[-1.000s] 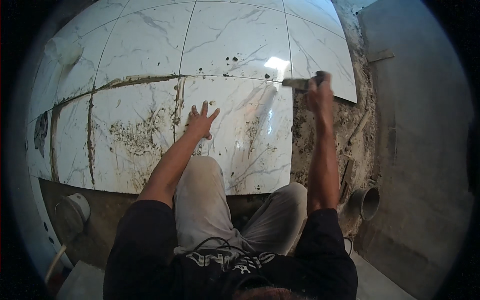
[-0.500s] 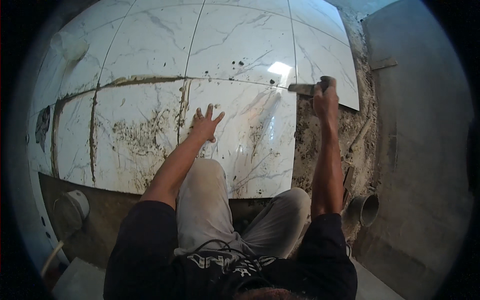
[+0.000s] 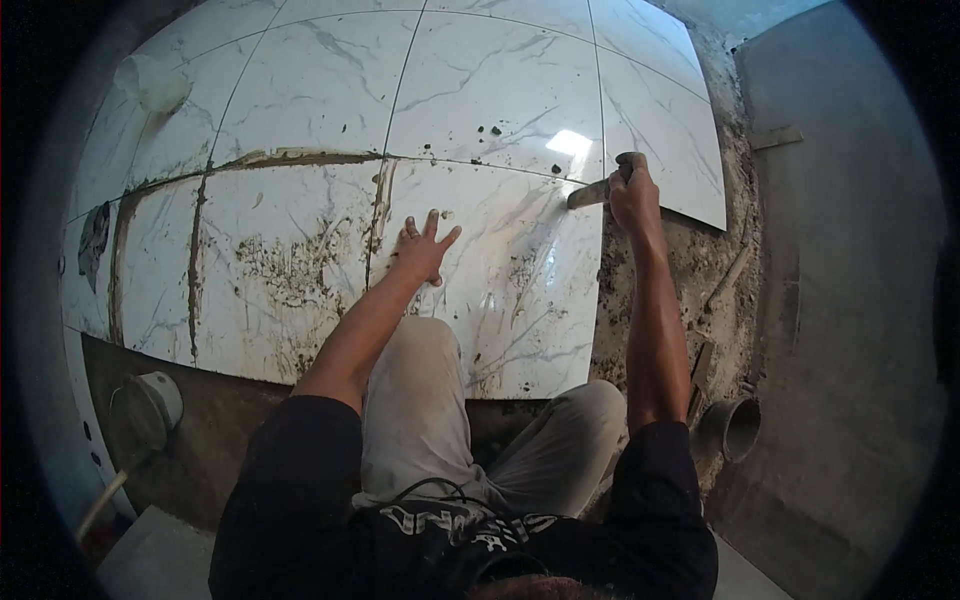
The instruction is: Apply adhesive or grout to floor tiles using a wooden tool and clean the surface.
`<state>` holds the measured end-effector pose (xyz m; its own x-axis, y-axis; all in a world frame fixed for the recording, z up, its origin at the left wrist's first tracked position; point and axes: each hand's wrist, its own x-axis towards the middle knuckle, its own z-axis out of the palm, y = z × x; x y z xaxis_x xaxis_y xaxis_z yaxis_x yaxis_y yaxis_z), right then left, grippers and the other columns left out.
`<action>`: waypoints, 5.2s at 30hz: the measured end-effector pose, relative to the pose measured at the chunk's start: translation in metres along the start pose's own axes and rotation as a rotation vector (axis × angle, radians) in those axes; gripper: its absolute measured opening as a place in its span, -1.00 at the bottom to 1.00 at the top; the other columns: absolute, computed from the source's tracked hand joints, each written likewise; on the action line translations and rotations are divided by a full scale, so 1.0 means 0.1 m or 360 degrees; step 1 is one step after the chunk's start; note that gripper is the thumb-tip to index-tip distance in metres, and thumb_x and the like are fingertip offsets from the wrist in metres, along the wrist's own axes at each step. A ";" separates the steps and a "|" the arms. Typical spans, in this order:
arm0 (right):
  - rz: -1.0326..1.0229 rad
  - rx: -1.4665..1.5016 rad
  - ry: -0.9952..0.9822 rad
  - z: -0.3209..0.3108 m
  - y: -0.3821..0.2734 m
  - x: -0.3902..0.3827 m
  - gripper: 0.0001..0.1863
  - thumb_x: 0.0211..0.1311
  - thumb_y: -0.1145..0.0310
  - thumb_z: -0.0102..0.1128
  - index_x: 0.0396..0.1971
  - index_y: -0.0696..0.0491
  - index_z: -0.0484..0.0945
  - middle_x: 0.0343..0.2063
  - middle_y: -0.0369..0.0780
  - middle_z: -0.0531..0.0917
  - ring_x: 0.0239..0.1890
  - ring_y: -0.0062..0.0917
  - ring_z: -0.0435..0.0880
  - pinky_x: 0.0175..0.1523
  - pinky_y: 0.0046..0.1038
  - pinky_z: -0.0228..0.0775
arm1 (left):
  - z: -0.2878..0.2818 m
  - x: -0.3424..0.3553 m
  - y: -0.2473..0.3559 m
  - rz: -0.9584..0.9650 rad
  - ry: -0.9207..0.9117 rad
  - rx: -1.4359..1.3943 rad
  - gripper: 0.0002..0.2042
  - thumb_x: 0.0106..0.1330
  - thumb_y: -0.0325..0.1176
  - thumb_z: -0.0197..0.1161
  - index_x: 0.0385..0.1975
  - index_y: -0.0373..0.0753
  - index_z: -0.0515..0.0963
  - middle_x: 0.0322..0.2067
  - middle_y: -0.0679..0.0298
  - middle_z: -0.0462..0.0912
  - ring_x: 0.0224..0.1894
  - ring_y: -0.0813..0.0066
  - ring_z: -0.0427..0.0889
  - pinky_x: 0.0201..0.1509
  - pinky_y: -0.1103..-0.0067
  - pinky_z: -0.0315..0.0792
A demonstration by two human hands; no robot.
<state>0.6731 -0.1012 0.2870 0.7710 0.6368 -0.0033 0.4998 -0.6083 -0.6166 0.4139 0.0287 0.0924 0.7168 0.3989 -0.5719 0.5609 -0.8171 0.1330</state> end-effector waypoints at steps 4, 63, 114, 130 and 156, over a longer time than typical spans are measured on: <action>0.0114 0.0273 0.0061 -0.12 -0.32 -0.22 -0.71 0.17 0.56 -0.10 -0.07 0.10 0.33 -0.40 -0.04 0.60 -0.58 -0.49 0.59 -0.58 -0.41 0.45 | -0.04 -0.07 -0.02 -0.0016 -0.0009 0.0022 0.13 -0.21 -0.15 0.54 0.35 0.37 -0.18 0.39 0.04 -0.33 0.32 -0.40 -0.13 0.30 0.01 0.05; -0.0576 0.0330 -0.0295 1.07 -1.17 -0.35 -0.77 0.22 0.51 -0.03 -0.11 0.15 0.35 -0.45 -0.04 0.61 -0.61 -0.41 0.59 -0.49 -0.36 0.43 | 0.19 -0.08 -0.13 0.0052 0.0192 -0.0028 0.17 -0.32 -0.16 0.58 0.35 0.30 -0.12 0.37 -0.06 -0.25 0.26 -0.54 -0.08 0.23 -0.11 0.08; -0.0602 0.0316 -0.0345 1.52 -1.41 -0.33 -0.82 0.13 0.54 0.00 -0.23 0.16 0.41 -0.35 0.07 0.61 -0.27 0.01 0.59 -0.15 -0.21 0.42 | 0.05 -0.01 -0.07 0.0030 0.0156 0.0014 0.13 -0.26 -0.15 0.56 0.35 0.29 -0.12 0.38 -0.03 -0.31 0.28 -0.51 -0.15 0.26 -0.09 0.06; 0.0172 0.0228 -0.0214 0.23 -0.47 -0.64 -0.78 0.26 0.44 -0.04 -0.10 0.09 0.36 -0.48 -0.12 0.60 -0.65 -0.51 0.57 -0.62 -0.46 0.38 | 0.00 -0.03 -0.08 -0.0014 0.0009 -0.0094 0.13 -0.23 -0.19 0.56 0.34 0.38 -0.13 0.40 0.09 -0.33 0.33 -0.39 -0.15 0.30 0.01 0.05; 0.0564 0.0227 0.0030 -0.68 0.56 -2.43 -0.74 0.24 0.39 0.02 -0.10 0.14 0.38 -0.33 -0.01 0.61 -0.31 -0.26 0.63 -0.18 -0.34 0.44 | -0.01 0.09 -0.01 0.0072 -0.0006 0.0092 0.13 -0.20 -0.09 0.51 0.34 0.39 -0.24 0.39 0.00 -0.37 0.28 -0.51 -0.10 0.25 -0.05 0.13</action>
<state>0.5408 -0.3226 0.3067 0.8941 0.3889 -0.2223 0.1419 -0.7166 -0.6830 0.4208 0.0333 0.0877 0.7390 0.3597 -0.5696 0.5032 -0.8569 0.1116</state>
